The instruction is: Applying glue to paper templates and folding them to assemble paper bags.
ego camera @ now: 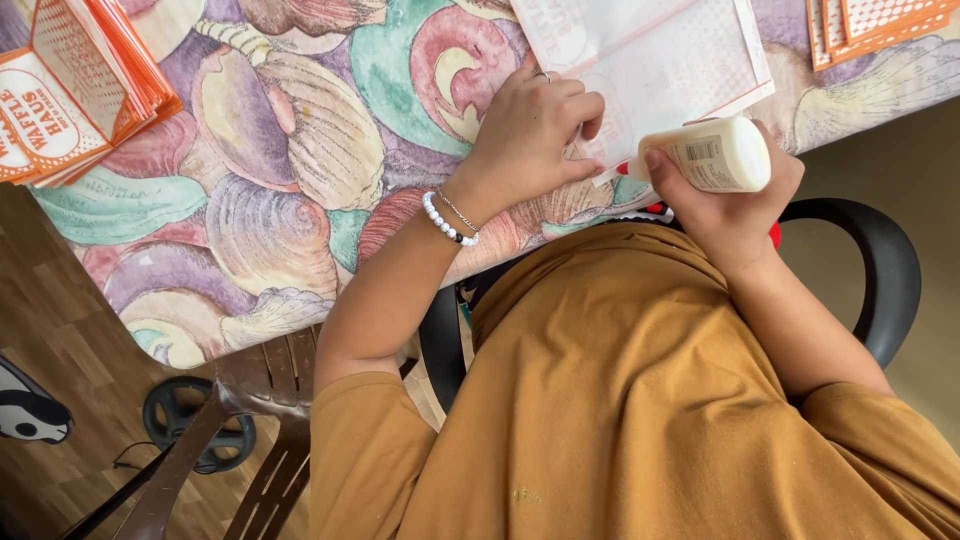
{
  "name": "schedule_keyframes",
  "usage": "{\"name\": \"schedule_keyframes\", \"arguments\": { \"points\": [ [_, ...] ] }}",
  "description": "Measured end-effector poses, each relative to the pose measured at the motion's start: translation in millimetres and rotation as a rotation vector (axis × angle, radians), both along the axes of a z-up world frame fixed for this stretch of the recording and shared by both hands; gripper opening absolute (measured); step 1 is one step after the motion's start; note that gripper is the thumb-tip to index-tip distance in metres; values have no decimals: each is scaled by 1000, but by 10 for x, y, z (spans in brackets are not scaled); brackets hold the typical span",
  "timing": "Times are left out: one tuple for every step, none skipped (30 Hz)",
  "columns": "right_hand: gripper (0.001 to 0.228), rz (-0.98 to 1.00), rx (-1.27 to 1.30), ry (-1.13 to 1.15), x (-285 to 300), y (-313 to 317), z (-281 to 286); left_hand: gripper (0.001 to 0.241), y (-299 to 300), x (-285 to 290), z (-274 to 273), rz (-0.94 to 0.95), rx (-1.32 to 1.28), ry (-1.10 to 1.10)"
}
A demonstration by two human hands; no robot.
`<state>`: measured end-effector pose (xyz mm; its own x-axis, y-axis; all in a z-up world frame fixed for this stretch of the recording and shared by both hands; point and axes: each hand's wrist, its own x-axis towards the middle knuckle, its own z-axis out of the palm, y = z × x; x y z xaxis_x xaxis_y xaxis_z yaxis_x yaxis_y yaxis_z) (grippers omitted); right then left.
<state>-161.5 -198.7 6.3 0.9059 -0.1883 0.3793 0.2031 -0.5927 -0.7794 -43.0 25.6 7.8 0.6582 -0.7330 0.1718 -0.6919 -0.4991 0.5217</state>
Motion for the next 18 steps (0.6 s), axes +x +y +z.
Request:
{"name": "schedule_keyframes", "arguments": {
  "points": [
    [45,1,0,-1,-5,29,4,47,4,5,-9,1,0,-1],
    [43,-2,-109,12,-8,54,7,48,4,11,-19,-2,5,-9],
    [45,-5,-218,29,-27,73,13,49,-4,6,-34,-6,9,-14],
    [45,-5,-220,32,-37,97,20,49,-5,1,-24,-7,7,-11],
    [42,16,-232,24,-37,121,25,49,-3,2,-12,-8,11,-8],
    [39,36,-245,17,-37,147,31,49,0,4,0,-9,15,-4],
    [39,38,-247,18,-38,131,29,49,0,1,-5,-7,13,-2],
    [41,24,-200,9,-37,117,27,49,1,0,-9,-9,2,-19],
    [42,11,-153,-2,-27,99,27,49,1,6,-11,-9,-11,-38],
    [42,14,-155,-2,-27,54,-12,49,-5,6,-13,-6,-13,-38],
    [45,-26,-44,20,-31,14,-54,49,-5,1,-17,-3,-4,-23],
    [52,-64,68,42,-35,-29,-97,48,-8,-5,-21,0,4,-9],
    [52,-63,70,45,-20,-25,-72,48,-6,-6,-15,1,6,-7],
    [48,-35,73,14,-4,-25,-46,47,-9,-8,-8,1,-2,-29],
    [45,-9,77,-19,8,-26,-21,45,-16,-7,0,-3,-9,-52],
    [45,-12,80,-18,-15,13,-23,45,-10,-9,-8,-6,-7,-51],
    [43,-4,57,24,-35,45,-20,46,-11,-6,-16,-2,-2,-40],
    [41,4,35,65,-54,76,-16,47,-12,-4,-24,1,3,-29]
  ]
}}
